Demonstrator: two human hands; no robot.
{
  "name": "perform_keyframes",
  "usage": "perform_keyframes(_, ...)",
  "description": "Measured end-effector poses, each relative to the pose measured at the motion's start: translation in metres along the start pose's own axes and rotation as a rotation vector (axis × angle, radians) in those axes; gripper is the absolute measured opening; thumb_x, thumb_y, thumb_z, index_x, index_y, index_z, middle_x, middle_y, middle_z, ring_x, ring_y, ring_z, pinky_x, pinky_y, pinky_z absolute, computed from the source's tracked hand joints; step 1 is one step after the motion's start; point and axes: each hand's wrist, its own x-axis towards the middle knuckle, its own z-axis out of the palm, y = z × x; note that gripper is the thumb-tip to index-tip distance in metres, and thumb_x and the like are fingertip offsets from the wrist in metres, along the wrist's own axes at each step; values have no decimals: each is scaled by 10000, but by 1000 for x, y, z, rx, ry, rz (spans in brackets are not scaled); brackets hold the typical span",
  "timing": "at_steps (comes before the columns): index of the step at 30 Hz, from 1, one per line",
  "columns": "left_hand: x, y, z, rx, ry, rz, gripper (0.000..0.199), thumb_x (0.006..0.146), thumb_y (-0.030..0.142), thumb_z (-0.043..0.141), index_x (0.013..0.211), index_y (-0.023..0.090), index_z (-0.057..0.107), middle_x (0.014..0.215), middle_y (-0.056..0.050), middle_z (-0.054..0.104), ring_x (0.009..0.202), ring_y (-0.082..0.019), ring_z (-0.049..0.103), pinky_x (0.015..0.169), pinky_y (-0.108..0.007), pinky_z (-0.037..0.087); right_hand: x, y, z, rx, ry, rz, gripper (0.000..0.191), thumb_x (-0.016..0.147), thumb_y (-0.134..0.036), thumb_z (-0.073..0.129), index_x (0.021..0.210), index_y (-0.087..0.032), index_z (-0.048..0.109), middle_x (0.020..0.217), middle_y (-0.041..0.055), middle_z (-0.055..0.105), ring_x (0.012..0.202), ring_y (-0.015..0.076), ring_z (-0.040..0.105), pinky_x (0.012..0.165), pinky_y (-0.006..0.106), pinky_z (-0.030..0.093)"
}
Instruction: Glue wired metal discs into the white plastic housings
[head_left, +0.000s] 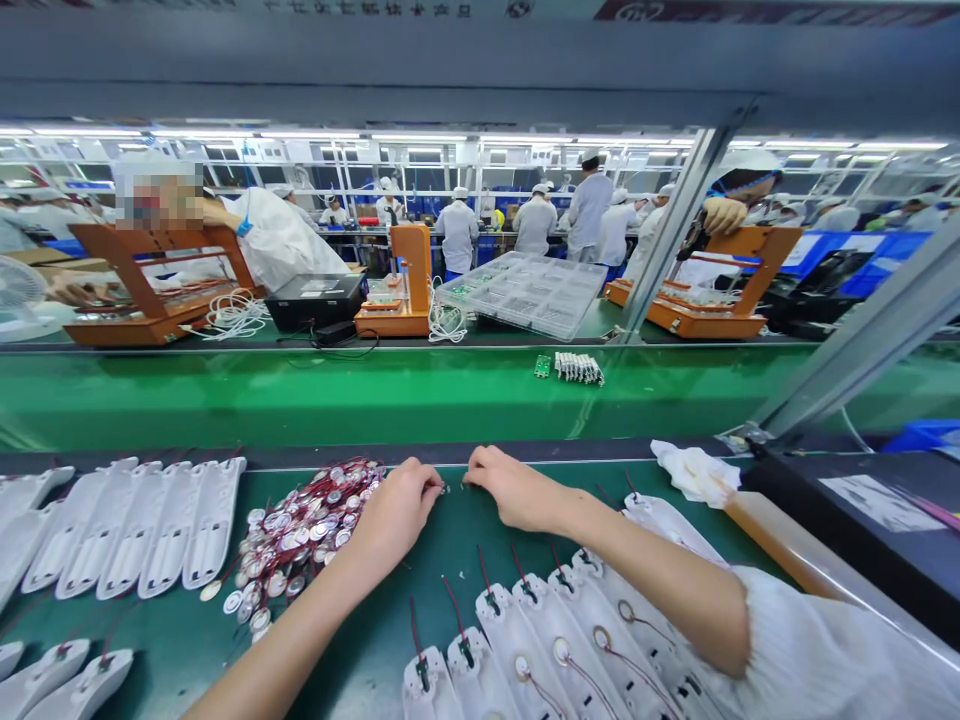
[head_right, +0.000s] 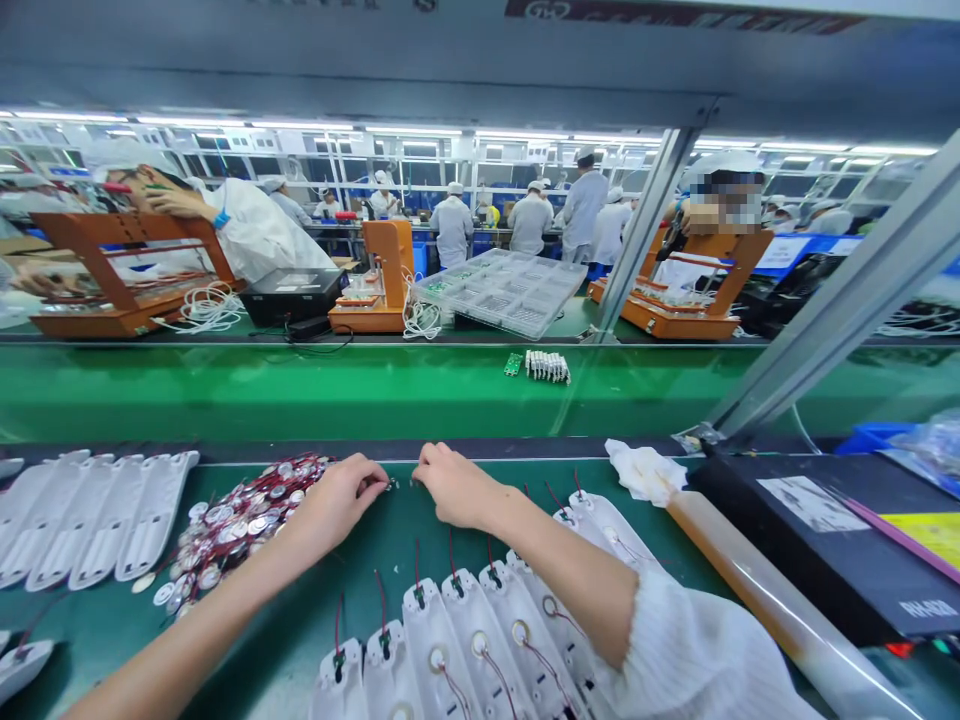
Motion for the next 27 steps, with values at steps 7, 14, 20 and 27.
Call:
perform_keyframes(7,-6,-1,-2,-59,46,-38,170,851,183,470,802,195,632,809,-32,612,743,-187,592,713,-305,439,-22,34,-16,-55,86,184,136,854,-137,500,961,-145,584,999,32,577,936,146,542,840,365,445)
perform_keyframes(14,-6,2,-4,-108,43,-13,161,852,188,466,811,195,622,832,-23,629,735,-164,592,707,-287,448,-11,40,-5,-145,96,247,150,871,-268,513,927,-147,580,953,29,586,907,143,557,797,349,470)
perform_keyframes(20,-13,8,2,-109,-14,-17,122,807,145,508,770,192,615,771,-14,612,708,-166,574,660,-282,422,7,20,-4,-325,55,179,155,866,-275,521,906,-138,580,952,37,585,915,148,555,813,359,464)
perform_keyframes(27,-13,7,3,-220,-53,-53,105,745,105,545,766,180,616,801,-27,574,698,-171,557,686,-313,433,15,17,-3,-474,73,100,151,855,-267,535,879,-123,572,900,38,580,851,136,557,761,323,466)
